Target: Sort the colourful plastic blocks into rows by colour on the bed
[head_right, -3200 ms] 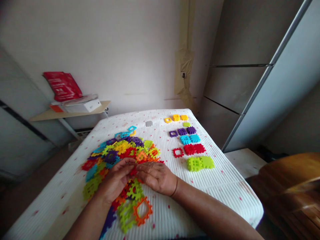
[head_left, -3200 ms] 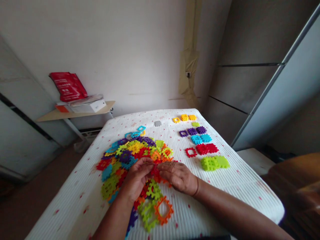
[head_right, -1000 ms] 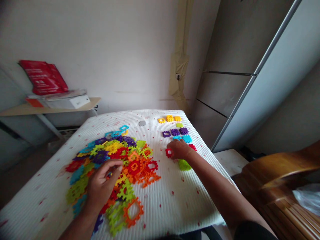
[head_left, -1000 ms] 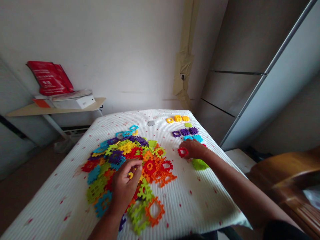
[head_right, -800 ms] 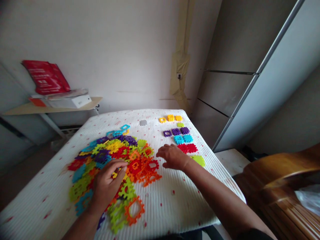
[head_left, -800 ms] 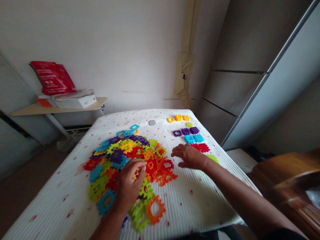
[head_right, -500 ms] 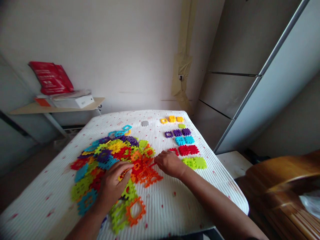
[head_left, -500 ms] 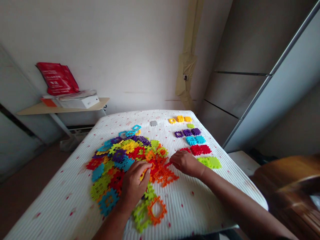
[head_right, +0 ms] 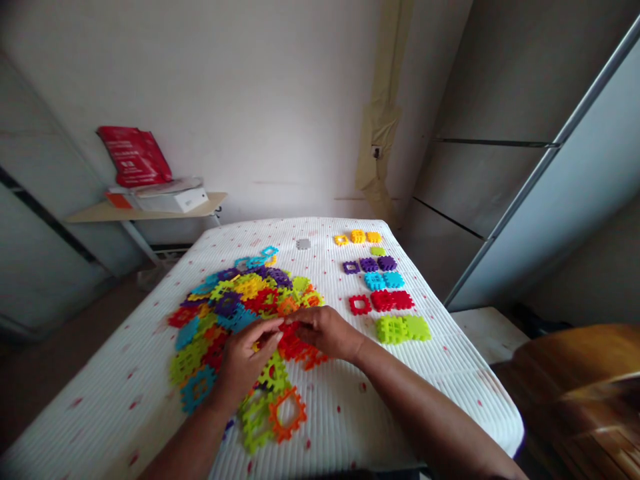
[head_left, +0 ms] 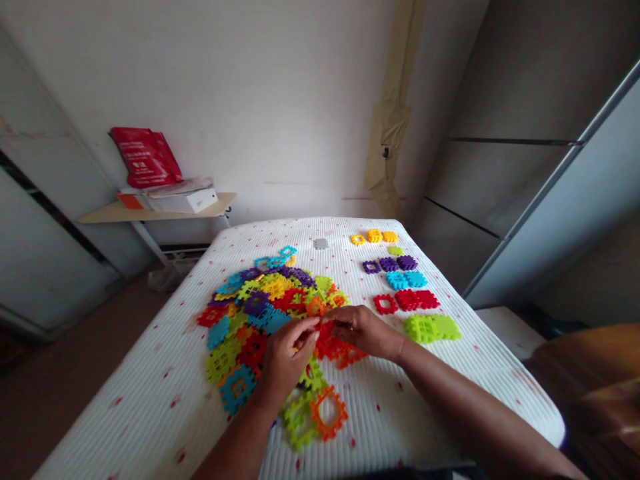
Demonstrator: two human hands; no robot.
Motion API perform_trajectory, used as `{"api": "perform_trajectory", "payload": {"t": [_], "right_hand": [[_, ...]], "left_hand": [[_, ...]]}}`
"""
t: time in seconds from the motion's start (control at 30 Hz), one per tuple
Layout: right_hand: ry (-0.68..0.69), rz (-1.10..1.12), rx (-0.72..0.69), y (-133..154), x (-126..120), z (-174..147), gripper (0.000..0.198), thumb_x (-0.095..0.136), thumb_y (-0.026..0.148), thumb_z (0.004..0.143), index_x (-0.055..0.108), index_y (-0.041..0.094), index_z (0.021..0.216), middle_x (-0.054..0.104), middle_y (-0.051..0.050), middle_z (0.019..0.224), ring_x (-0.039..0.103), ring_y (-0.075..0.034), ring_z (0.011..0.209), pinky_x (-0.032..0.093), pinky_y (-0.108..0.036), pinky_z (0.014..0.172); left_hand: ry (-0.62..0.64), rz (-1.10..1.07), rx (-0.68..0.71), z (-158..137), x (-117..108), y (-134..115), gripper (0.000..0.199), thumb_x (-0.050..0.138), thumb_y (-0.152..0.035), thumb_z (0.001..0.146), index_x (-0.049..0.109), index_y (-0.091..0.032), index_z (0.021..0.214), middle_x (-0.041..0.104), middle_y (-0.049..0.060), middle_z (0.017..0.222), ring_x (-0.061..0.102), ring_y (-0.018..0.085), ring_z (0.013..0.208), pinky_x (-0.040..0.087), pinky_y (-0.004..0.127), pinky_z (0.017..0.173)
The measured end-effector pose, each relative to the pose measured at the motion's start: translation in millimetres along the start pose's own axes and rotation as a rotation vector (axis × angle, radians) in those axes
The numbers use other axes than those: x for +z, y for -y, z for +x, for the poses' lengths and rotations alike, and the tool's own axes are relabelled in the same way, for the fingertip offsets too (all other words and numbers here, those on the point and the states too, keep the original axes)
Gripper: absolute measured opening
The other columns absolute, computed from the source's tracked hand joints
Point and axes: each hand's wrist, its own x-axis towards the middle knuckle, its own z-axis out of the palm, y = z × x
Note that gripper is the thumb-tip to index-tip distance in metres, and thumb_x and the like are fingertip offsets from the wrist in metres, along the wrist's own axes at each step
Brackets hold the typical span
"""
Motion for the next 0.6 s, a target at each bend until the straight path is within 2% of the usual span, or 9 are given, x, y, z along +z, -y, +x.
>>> {"api": "perform_trajectory", "payload": {"t": [0.1,0.17,0.27,0.37,0.47,0.6], "right_hand": [[-0.118,-0.08,0.081,3,5,4,0.033,0.059,0.017,0.078,0.057,0.019,0.11,0.065,0.001,0.078,0.056,-0.01,0.062,0.045,-0.021,0.059],[-0.174,-0.087,0.091,3,8,6,0.038,0.062,0.016,0.076,0.054,0.019,0.113,0.065,0.001,0.076,0.056,-0.01,0.061,0.044,-0.02,0.058],[-0.204,-0.107,0.054,1,10,7,0.035,0.062,0.019,0.077,0.053,0.02,0.11,0.065,0.001,0.076,0.057,-0.011,0.063,0.046,-0.022,0.061],[-0.261,-0.214,-0.03,0,10,5,0.027,0.06,0.024,0.08,0.054,0.019,0.106,0.065,-0.003,0.083,0.059,-0.013,0.072,0.047,-0.026,0.066],[-0.309,-0.39,-0.15,3,10,2,0.023,0.058,0.026,0.082,0.055,0.018,0.103,0.063,-0.009,0.096,0.057,-0.019,0.089,0.047,-0.033,0.077],[-0.298,-0.591,-0.199,8,15,-3,0.035,0.059,0.03,0.081,0.053,0.018,0.113,0.06,-0.012,0.11,0.052,-0.024,0.098,0.043,-0.04,0.082]], "left_hand": [[-0.024,-0.008,-0.021,2,0,2,0.021,0.064,-0.022,0.068,0.071,-0.026,0.087,0.07,0.004,0.082,0.062,0.018,0.075,0.048,0.029,0.073],[-0.019,0.003,-0.025,2,-1,3,0.023,0.064,-0.022,0.068,0.071,-0.025,0.09,0.069,0.004,0.08,0.061,0.017,0.072,0.048,0.028,0.07],[0.03,0.038,-0.01,2,-1,6,0.016,0.063,-0.023,0.069,0.07,-0.023,0.084,0.068,0.004,0.078,0.061,0.017,0.069,0.048,0.027,0.065],[0.044,0.03,-0.049,2,-1,10,0.01,0.061,-0.026,0.07,0.067,-0.019,0.075,0.066,0.002,0.071,0.059,0.015,0.065,0.046,0.026,0.062],[-0.011,-0.051,-0.155,3,0,14,0.015,0.061,-0.031,0.07,0.063,-0.017,0.073,0.062,0.0,0.065,0.055,0.013,0.06,0.044,0.023,0.058],[-0.06,-0.171,-0.275,5,-1,14,0.021,0.063,-0.035,0.068,0.06,-0.016,0.074,0.06,-0.001,0.065,0.053,0.011,0.057,0.043,0.021,0.055]]}}
